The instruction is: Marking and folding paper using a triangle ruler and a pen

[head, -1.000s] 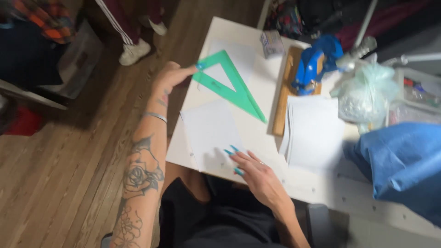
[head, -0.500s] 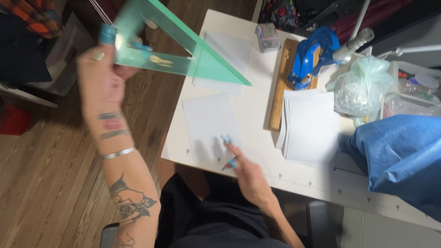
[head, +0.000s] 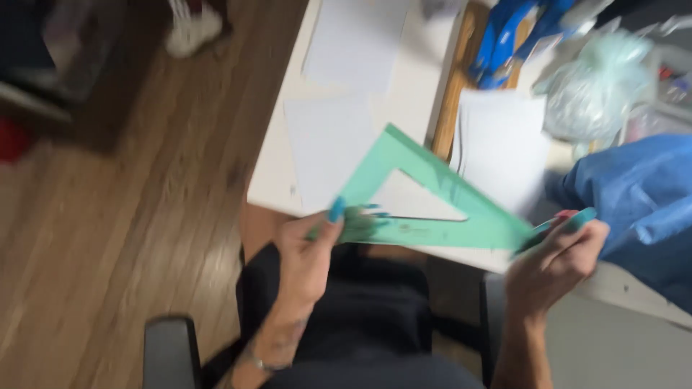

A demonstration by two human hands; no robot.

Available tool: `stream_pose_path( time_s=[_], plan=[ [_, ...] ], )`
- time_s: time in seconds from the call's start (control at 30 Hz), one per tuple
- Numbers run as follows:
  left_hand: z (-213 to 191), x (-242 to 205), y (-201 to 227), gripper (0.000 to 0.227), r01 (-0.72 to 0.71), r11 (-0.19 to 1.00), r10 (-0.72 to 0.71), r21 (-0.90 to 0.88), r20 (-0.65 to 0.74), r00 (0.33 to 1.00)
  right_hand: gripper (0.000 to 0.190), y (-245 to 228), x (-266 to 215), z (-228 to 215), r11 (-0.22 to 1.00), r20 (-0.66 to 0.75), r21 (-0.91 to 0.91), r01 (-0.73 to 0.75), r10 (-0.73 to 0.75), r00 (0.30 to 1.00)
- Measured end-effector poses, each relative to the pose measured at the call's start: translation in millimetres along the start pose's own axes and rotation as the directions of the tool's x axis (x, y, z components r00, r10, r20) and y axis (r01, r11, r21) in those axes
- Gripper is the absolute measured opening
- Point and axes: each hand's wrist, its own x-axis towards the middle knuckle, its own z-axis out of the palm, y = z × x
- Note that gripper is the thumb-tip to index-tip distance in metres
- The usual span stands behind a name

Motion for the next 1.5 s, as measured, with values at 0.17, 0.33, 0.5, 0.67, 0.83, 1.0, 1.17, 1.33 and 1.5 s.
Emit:
stream_pose_path(
  time_s=[0.17, 0.33, 0.5, 0.67, 0.83, 1.0, 1.17, 1.33, 1.5],
  plan=[
    [-35.7, 13.4, -27.1, 0.015, -0.387, 0.651, 0.263, 0.653, 0.284, 0.922, 0.037, 30.9, 7.8, -6.4, 0.990, 0.119, -0.142, -0.023, 0.040, 0.992],
    [-57.0, 66.6, -38.3, 0.038, -0.615, 0.157, 0.164, 0.773, 0.593, 0.788, 0.030, 78.3, -3.9, 4.9, 0.923, 0.333, -0.371, 0.103, 0.029, 0.943],
    [-62.0, 91.4, -18.1, 0.039, -0.613, 0.449, 0.105, 0.650, 0.643, 0.758, 0.028, 63.1, -18.7, 21.3, 0.941, 0.464, -0.322, 0.103, 0.063, 0.884],
    [-57.4, 27.2, -40.9, 0.010, -0.359, 0.548, 0.540, 0.756, 0.009, 0.842, 0.031, 53.5, -23.0, 39.3, 0.932, 0.472, -0.334, 0.142, 0.035, 0.881],
    [-33.7, -24.7, -73.8, 0.031, 0.432, 0.611, -0.298, 0.663, -0.313, 0.902, 0.025, 81.2, -25.4, 50.4, 0.863, 0.489, -0.449, 0.230, 0.022, 0.872],
    [-30.0, -20.4, -80.9, 0.027, 0.321, 0.913, -0.359, 0.250, 0.122, 0.925, 0.021, 75.3, -23.0, 54.7, 0.745, 0.452, -0.554, 0.372, -0.105, 0.886],
    [-25.9, -18.6, -71.2, 0.027, 0.435, 0.892, -0.447, 0.120, 0.096, 0.889, 0.016, 66.2, -4.7, 39.9, 0.715, 0.316, -0.480, 0.507, -0.398, 0.861],
    [-18.3, -23.4, -61.6, 0.033, 0.296, 0.903, -0.322, 0.311, 0.034, 0.946, 0.016, 31.1, 5.2, 53.2, 0.914, 0.469, 0.112, 0.389, -0.394, 0.791],
    [-15.0, -21.9, -72.0, 0.031, 0.281, 0.893, -0.299, 0.351, -0.003, 0.954, 0.014, -7.7, 8.6, 103.2, 0.833, 0.671, 0.463, 0.302, -0.552, 0.495]
  ],
)
